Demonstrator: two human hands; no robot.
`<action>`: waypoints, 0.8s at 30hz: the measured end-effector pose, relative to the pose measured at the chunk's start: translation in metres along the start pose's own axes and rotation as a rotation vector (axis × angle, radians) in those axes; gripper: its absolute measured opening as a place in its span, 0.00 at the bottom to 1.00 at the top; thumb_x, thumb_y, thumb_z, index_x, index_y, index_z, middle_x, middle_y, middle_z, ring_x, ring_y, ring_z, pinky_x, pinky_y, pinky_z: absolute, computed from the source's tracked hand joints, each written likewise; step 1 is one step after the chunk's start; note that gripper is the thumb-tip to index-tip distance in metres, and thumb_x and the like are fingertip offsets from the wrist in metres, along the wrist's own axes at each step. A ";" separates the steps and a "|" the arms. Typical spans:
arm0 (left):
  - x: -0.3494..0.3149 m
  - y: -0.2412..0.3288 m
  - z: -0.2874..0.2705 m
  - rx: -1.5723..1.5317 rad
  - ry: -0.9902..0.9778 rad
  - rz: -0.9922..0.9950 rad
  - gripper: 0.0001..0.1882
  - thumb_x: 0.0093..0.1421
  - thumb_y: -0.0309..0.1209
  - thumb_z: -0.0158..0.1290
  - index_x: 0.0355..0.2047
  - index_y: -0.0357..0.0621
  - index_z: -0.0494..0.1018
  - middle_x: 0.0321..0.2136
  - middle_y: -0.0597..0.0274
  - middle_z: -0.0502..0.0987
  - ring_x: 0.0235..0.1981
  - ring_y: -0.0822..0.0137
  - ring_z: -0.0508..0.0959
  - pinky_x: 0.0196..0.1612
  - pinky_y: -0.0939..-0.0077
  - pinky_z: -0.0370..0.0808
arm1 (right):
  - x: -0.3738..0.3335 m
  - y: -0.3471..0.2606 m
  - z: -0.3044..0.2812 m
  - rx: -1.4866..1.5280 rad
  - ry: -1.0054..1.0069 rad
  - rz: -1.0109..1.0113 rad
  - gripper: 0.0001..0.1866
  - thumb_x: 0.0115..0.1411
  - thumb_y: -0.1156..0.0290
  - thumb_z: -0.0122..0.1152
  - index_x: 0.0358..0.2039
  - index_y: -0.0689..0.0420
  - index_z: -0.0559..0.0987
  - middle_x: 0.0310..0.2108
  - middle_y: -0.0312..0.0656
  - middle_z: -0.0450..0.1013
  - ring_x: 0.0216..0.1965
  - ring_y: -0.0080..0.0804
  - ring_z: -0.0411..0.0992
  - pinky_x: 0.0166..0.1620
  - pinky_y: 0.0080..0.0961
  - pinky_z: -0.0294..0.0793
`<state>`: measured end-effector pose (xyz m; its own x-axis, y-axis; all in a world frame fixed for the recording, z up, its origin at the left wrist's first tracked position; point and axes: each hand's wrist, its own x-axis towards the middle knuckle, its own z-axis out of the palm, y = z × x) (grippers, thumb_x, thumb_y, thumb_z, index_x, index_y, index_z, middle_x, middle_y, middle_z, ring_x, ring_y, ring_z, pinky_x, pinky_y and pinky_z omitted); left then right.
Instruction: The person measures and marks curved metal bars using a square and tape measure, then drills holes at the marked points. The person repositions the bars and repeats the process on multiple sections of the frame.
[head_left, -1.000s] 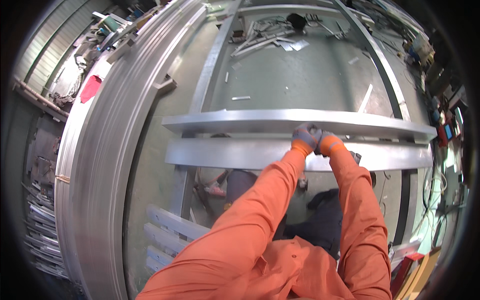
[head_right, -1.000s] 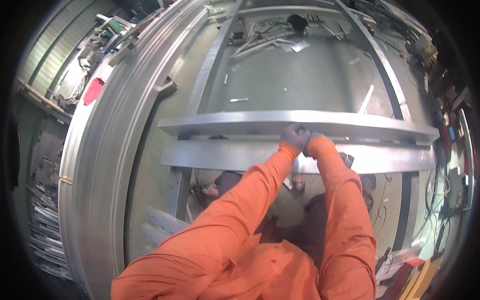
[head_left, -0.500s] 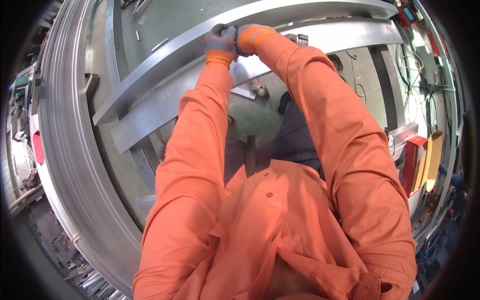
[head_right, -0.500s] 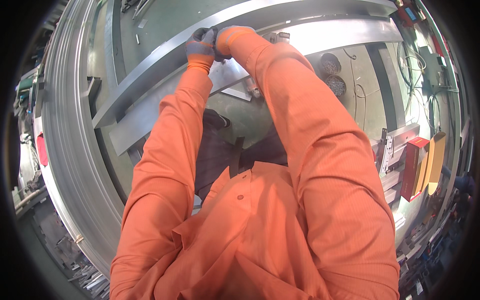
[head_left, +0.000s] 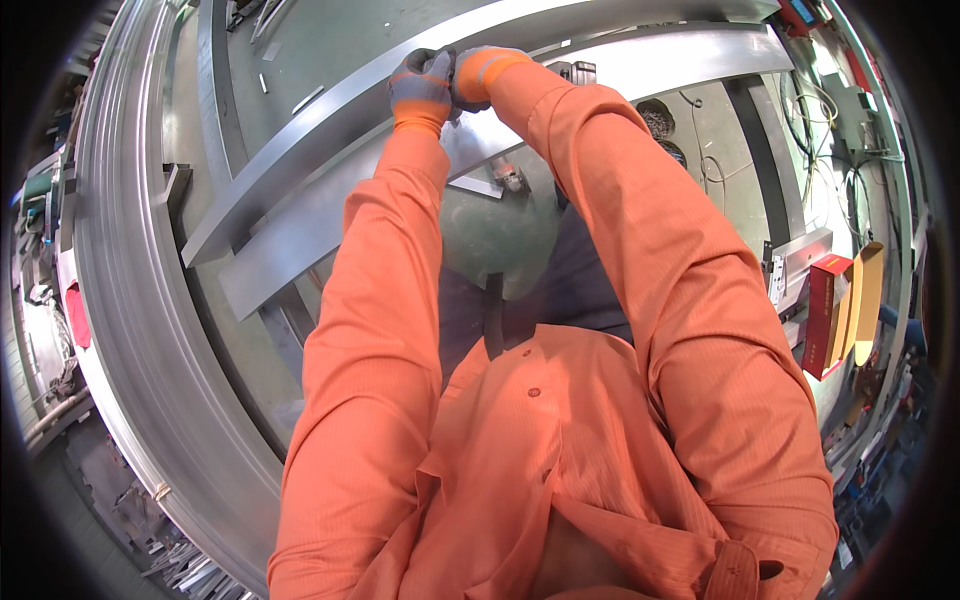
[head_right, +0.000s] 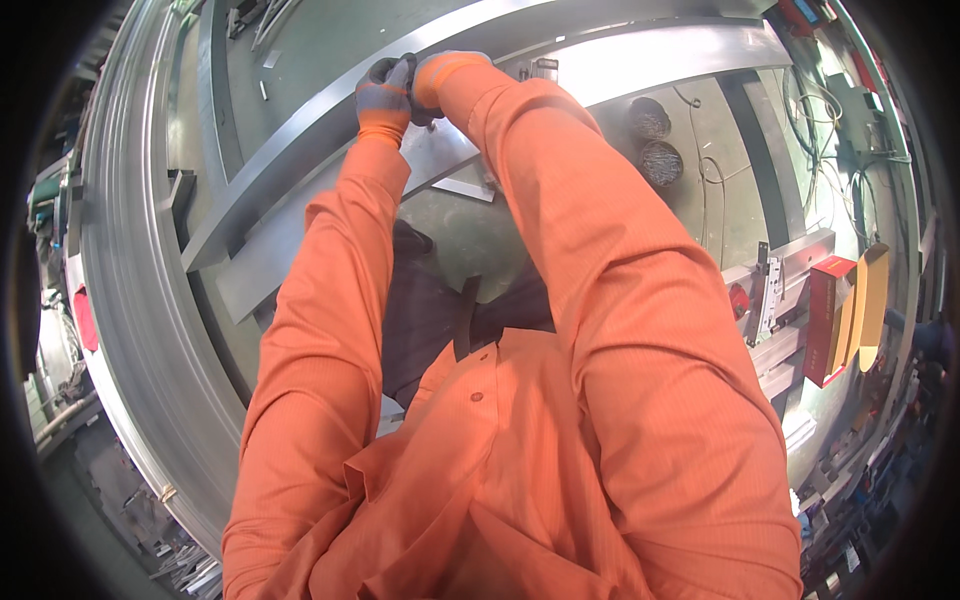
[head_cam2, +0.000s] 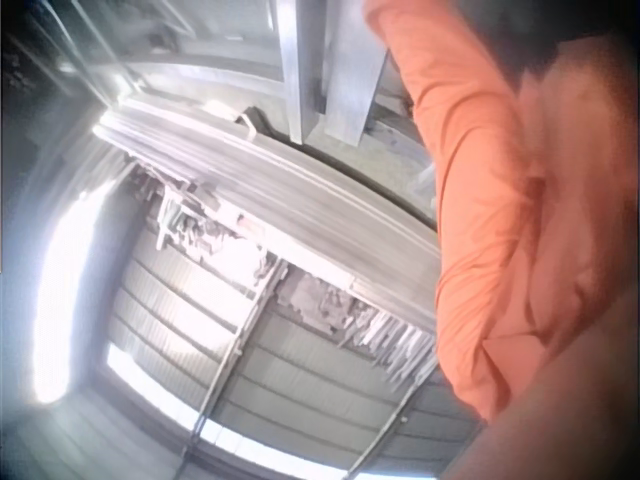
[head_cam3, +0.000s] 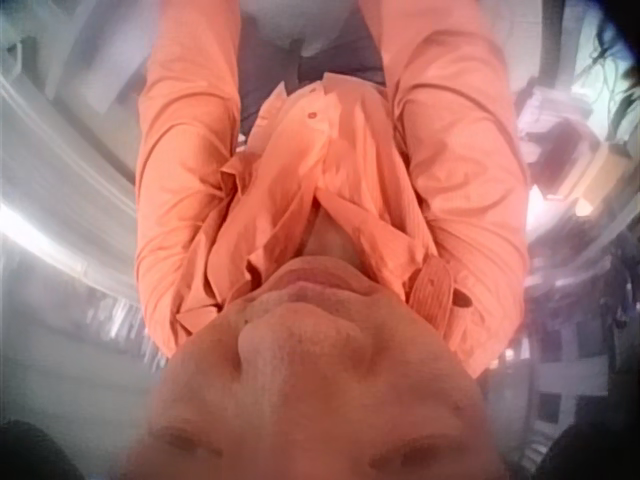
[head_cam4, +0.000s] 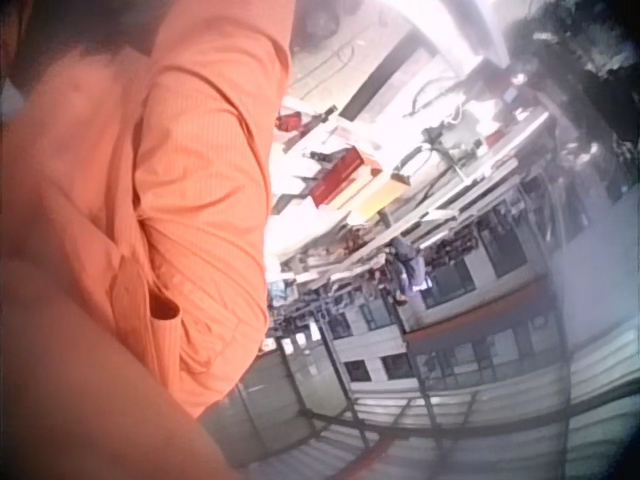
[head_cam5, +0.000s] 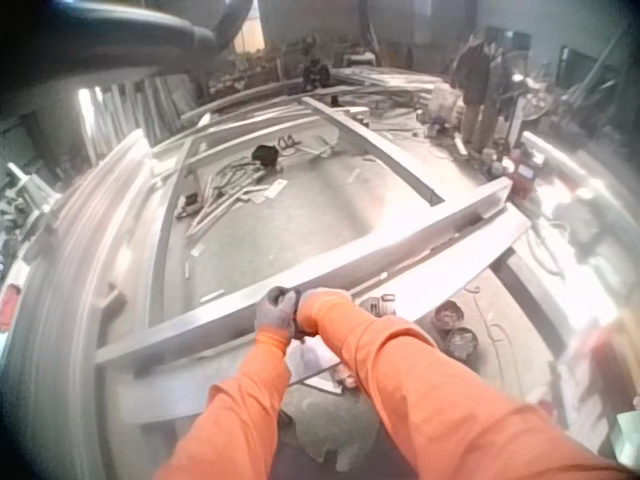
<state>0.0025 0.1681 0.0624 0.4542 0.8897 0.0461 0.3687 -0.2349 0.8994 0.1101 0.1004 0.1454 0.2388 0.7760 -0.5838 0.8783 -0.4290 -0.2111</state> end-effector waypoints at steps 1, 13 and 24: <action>0.007 -0.005 0.001 0.083 -0.035 0.066 0.15 0.64 0.39 0.62 0.39 0.38 0.82 0.30 0.56 0.82 0.28 0.65 0.77 0.37 0.70 0.76 | -0.002 0.003 -0.001 0.057 0.011 -0.003 0.14 0.54 0.65 0.62 0.39 0.56 0.86 0.38 0.44 0.83 0.37 0.42 0.81 0.42 0.40 0.80; -0.005 -0.024 -0.008 -0.615 0.009 -0.096 0.11 0.62 0.29 0.64 0.40 0.34 0.79 0.38 0.57 0.83 0.35 0.69 0.81 0.39 0.75 0.77 | -0.001 -0.019 -0.004 -0.097 -0.059 0.018 0.21 0.58 0.62 0.60 0.51 0.47 0.86 0.51 0.39 0.83 0.52 0.39 0.82 0.53 0.40 0.80; 0.016 -0.028 0.009 0.305 -0.166 -0.153 0.29 0.58 0.56 0.60 0.45 0.42 0.82 0.40 0.39 0.84 0.40 0.40 0.85 0.45 0.54 0.81 | 0.023 0.000 0.001 -0.181 -0.038 -0.096 0.20 0.54 0.64 0.65 0.46 0.55 0.87 0.48 0.54 0.82 0.51 0.51 0.81 0.54 0.44 0.80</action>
<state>0.0063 0.1851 0.0337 0.4914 0.8537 -0.1723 0.6557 -0.2324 0.7184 0.1153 0.1177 0.1308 0.1376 0.7898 -0.5977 0.9571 -0.2615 -0.1251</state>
